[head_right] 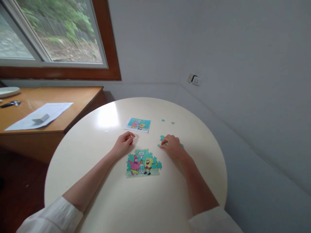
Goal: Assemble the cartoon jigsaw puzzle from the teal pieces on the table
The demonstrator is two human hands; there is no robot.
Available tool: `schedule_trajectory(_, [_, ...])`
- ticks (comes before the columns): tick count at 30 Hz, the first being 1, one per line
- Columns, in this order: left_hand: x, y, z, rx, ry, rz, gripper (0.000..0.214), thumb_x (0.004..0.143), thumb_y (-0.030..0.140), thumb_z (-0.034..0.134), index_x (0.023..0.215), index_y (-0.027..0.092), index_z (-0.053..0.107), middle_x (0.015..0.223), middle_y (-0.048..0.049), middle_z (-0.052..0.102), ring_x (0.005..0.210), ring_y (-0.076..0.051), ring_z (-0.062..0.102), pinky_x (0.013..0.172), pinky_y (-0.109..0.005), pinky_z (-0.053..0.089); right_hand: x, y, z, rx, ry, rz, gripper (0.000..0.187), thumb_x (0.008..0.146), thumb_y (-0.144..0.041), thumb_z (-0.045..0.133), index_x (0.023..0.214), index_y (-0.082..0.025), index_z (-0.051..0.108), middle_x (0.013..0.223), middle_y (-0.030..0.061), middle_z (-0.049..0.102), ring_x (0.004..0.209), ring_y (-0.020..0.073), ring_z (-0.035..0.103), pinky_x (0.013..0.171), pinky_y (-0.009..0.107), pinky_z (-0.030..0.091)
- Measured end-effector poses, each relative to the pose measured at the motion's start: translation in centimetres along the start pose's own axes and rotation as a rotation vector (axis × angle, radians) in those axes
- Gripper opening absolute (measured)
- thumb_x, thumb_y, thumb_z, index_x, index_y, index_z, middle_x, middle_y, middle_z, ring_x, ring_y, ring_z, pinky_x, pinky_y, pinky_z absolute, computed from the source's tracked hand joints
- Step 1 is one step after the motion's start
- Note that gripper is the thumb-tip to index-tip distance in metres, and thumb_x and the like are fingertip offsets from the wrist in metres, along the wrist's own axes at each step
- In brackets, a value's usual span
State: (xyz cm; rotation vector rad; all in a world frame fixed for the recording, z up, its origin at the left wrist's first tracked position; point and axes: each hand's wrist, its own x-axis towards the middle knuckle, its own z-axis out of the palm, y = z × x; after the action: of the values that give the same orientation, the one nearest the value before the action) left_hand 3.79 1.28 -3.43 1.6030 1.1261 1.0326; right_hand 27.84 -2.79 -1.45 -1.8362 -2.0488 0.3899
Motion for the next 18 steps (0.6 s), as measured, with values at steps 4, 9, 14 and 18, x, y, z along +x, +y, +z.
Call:
schedule_trajectory(4, [-0.04, 0.19, -0.03, 0.001, 0.006, -0.001, 0.010, 0.070, 0.022, 0.044, 0.073, 0.016, 0.051, 0.047, 0.0061, 0.042, 0.046, -0.009, 0.039, 0.048, -0.021, 0.029, -0.06, -0.38, -0.18, 0.002, -0.004, 0.023, 0.008, 0.064, -0.024, 0.063, 0.068, -0.018, 0.061, 0.080, 0.0031, 0.061, 0.079, 0.0175, 0.053, 0.075, 0.030, 0.034])
schedule_trajectory(9, [-0.09, 0.13, -0.10, 0.018, 0.013, 0.000, 0.010, 0.070, 0.022, 0.044, 0.073, 0.016, 0.051, 0.046, 0.0063, 0.042, 0.046, -0.009, 0.039, 0.048, -0.021, 0.029, -0.14, -0.47, -0.20, 0.051, -0.004, 0.027, 0.007, 0.063, -0.025, 0.062, 0.066, -0.018, 0.060, 0.075, 0.0019, 0.062, 0.076, 0.0166, 0.053, 0.070, 0.028, 0.035])
schedule_trajectory(14, [-0.02, 0.07, -0.06, 0.026, 0.018, -0.006, 0.011, 0.071, 0.024, 0.044, 0.074, 0.017, 0.051, 0.046, 0.0065, 0.041, 0.045, -0.009, 0.039, 0.048, -0.021, 0.028, -0.21, -0.53, -0.27, 0.066, -0.006, 0.017, 0.007, 0.063, -0.025, 0.062, 0.065, -0.018, 0.061, 0.072, 0.0018, 0.062, 0.074, 0.0166, 0.053, 0.069, 0.027, 0.036])
schedule_trajectory(18, [-0.02, 0.22, -0.02, 0.020, 0.013, -0.004, 0.011, 0.071, 0.025, 0.044, 0.074, 0.017, 0.051, 0.045, 0.0066, 0.041, 0.045, -0.009, 0.038, 0.047, -0.021, 0.028, -0.21, -0.69, -0.36, 0.073, -0.007, 0.030, 0.007, 0.062, -0.024, 0.062, 0.065, -0.018, 0.061, 0.072, 0.0021, 0.062, 0.074, 0.0165, 0.053, 0.069, 0.027, 0.036])
